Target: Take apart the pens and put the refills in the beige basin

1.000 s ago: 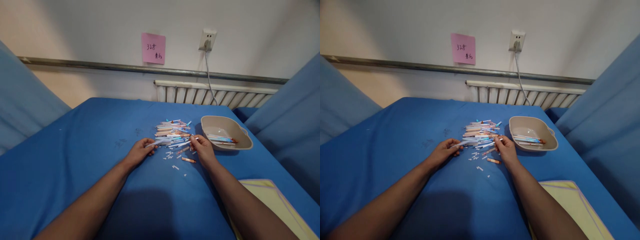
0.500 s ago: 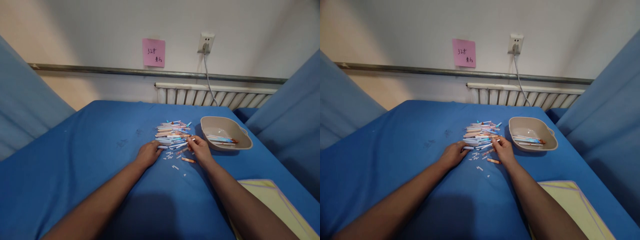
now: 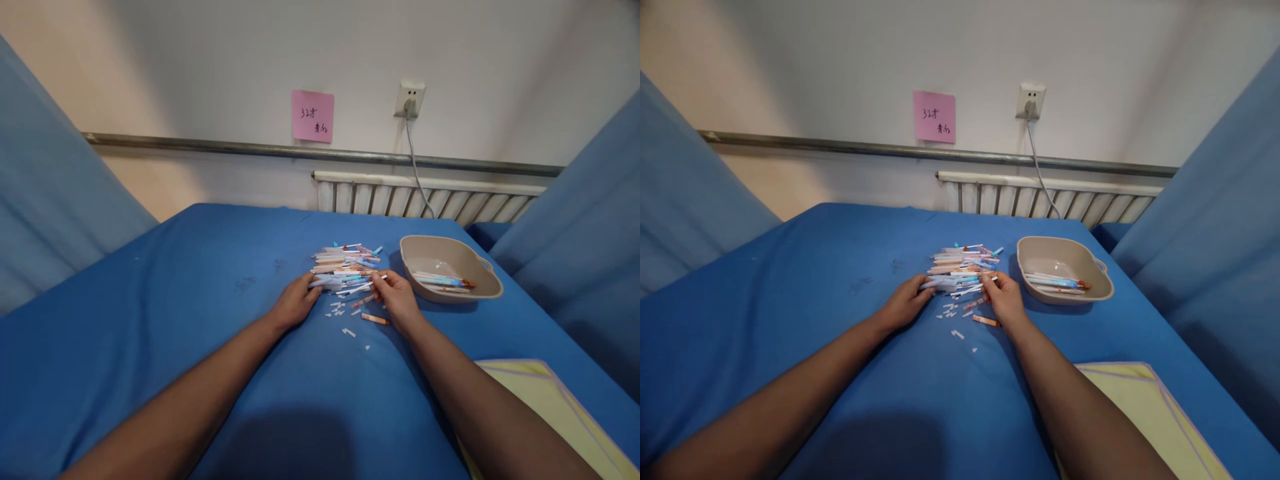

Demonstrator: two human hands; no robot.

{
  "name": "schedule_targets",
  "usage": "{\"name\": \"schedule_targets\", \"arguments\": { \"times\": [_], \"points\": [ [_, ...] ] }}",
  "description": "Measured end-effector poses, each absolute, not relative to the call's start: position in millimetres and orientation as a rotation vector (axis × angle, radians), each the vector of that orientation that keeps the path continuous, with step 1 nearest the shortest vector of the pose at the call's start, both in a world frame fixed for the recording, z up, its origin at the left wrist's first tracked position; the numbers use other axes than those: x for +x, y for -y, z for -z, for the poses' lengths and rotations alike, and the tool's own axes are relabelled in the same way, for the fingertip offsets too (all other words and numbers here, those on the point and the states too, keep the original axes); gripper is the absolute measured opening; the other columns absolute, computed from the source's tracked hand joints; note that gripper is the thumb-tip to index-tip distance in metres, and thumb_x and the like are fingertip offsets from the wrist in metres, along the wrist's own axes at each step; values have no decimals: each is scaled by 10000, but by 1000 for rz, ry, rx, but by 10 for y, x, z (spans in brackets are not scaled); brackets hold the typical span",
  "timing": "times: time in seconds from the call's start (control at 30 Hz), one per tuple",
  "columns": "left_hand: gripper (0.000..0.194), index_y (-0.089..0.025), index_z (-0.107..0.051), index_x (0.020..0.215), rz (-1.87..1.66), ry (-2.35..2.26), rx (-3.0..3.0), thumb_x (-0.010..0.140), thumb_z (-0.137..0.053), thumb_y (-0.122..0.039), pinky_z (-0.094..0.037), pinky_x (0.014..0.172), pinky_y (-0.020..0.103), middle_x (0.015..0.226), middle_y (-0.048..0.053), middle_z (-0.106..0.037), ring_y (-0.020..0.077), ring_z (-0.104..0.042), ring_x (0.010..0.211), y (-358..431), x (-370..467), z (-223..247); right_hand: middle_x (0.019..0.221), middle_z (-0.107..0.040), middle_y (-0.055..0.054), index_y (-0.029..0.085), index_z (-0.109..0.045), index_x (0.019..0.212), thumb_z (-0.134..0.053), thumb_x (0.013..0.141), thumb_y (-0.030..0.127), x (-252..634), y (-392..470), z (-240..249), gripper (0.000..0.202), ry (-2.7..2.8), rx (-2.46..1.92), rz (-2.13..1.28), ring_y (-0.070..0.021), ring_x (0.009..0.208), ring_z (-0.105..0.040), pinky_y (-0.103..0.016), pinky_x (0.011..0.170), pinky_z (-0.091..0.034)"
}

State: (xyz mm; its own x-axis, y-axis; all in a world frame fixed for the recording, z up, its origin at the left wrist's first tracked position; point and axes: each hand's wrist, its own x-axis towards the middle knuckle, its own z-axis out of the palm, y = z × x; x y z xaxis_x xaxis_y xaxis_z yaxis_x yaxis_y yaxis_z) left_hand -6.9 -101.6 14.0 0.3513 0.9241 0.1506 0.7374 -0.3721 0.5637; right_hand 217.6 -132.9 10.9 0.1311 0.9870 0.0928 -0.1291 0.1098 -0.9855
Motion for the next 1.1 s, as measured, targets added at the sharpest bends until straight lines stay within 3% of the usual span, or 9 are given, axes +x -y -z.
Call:
{"name": "schedule_targets", "arguments": {
  "times": [0.1,0.27,0.5,0.73,1.1],
  "points": [
    [219,-166,-548,839,-799,-1316,1942,828,-492,-377,-368,582,240,731,-3,-557,143,-487,644,1052,-60,-133,513,-485,52,183,-573,694,-648,683,521,2148,1344,-120,346,1043,-1074,-1104,-91,453,-398,-223,457,-318],
    [298,-149,-531,867,-782,-1050,1476,808,-552,-441,-249,434,197,717,-27,-515,52,-321,457,1171,4,-183,539,-500,47,183,-577,716,-651,694,506,2105,1358,-144,332,1022,-1013,-1104,-92,471,-418,-222,468,-333],
    [346,-136,-563,883,-763,-957,1194,684,-717,-374,-239,425,190,836,11,-579,27,-340,465,1152,-10,-237,575,-511,41,183,-588,747,-634,741,471,2064,1387,-172,292,1004,-1002,-1098,-90,499,-434,-216,487,-365],
    [392,-137,-596,951,-703,-980,1190,689,-712,-404,-238,435,188,838,28,-607,33,-360,473,1157,-29,-224,598,-494,39,201,-592,765,-610,768,464,2052,1434,-199,263,1033,-1016,-1117,-102,524,-435,-235,517,-440],
    [372,-136,-617,927,-696,-1020,1229,674,-715,-390,-257,432,192,803,18,-633,31,-364,451,1194,-16,-249,606,-523,29,195,-595,759,-612,771,456,2075,1474,-206,262,1101,-1058,-1081,-95,526,-462,-217,506,-407]
  ]
}}
